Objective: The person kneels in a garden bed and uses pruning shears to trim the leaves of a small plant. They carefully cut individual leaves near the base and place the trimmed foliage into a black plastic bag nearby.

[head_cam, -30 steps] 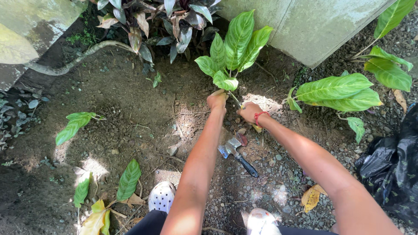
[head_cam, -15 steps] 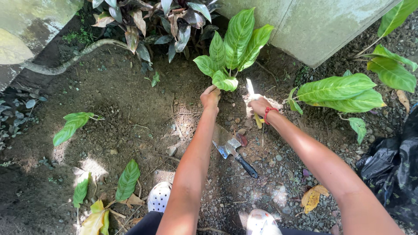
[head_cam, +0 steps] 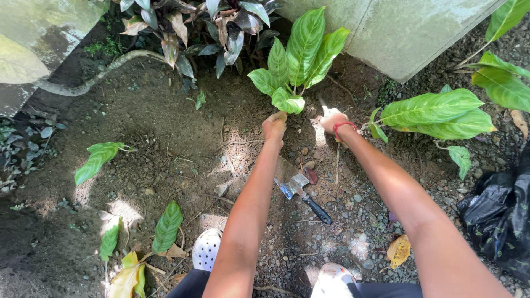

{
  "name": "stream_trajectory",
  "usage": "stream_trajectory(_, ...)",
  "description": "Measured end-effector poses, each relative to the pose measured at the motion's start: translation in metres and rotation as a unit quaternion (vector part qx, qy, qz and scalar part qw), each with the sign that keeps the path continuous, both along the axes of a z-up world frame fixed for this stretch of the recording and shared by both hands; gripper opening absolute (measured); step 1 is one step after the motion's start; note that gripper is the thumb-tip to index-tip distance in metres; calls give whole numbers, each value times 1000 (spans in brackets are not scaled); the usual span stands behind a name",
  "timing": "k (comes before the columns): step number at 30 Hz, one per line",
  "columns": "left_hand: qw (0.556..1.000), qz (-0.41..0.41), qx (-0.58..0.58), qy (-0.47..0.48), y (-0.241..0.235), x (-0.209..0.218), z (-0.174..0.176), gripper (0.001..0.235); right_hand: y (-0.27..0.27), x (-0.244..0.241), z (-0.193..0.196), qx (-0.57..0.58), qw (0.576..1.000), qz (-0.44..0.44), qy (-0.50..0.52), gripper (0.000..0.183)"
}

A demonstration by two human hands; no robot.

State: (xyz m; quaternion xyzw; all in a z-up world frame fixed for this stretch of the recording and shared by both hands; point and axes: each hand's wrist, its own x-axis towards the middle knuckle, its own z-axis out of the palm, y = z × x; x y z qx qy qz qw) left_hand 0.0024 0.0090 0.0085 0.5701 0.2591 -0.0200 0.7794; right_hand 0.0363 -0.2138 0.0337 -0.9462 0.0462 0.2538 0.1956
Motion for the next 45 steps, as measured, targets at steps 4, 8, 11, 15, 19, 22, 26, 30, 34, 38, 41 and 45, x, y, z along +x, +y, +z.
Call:
stream_trajectory(4,995,-3,100,-4,3,-4,1,29,14,-27,7,26,996,81,7,57)
stream_trajectory(8,994,11,99,-34,-8,-11,16,28,17,-51,9,11,999,44,-29,64)
stream_trajectory(11,997,-17,79,-21,-33,-26,32,22,9,-85,26,34,999,-23,-18,76)
stream_trajectory(15,987,-120,98,-46,-88,-52,53,22,-30,-151,62,78,989,-107,70,87)
stream_trajectory(19,945,-264,195,-10,-158,-80,33,40,-94,-215,71,102,969,-204,98,85)
stream_trajectory(22,937,-336,94,-14,-216,-107,19,51,-146,-259,54,82,957,-268,76,83)
stream_trajectory(26,903,-420,54,71,-279,-135,20,65,-179,-290,7,28,943,-325,-64,86)
stream_trajectory(30,901,-430,-6,-52,-329,-148,32,64,-218,-306,29,22,921,-290,-258,66)
stream_trajectory(34,888,-456,2,-58,-356,-156,50,47,-311,-315,131,-73,791,-196,-575,17)
stream_trajectory(38,875,-461,106,-99,-369,-173,115,43,-391,-320,181,-261,820,-288,-421,66)
stream_trajectory(41,854,-469,170,-146,-384,-180,151,36,-398,-319,167,-223,898,-323,-197,41)
stream_trajectory(45,753,-417,213,-462,-416,-184,151,27,-334,-335,126,-119,908,-273,-296,36)
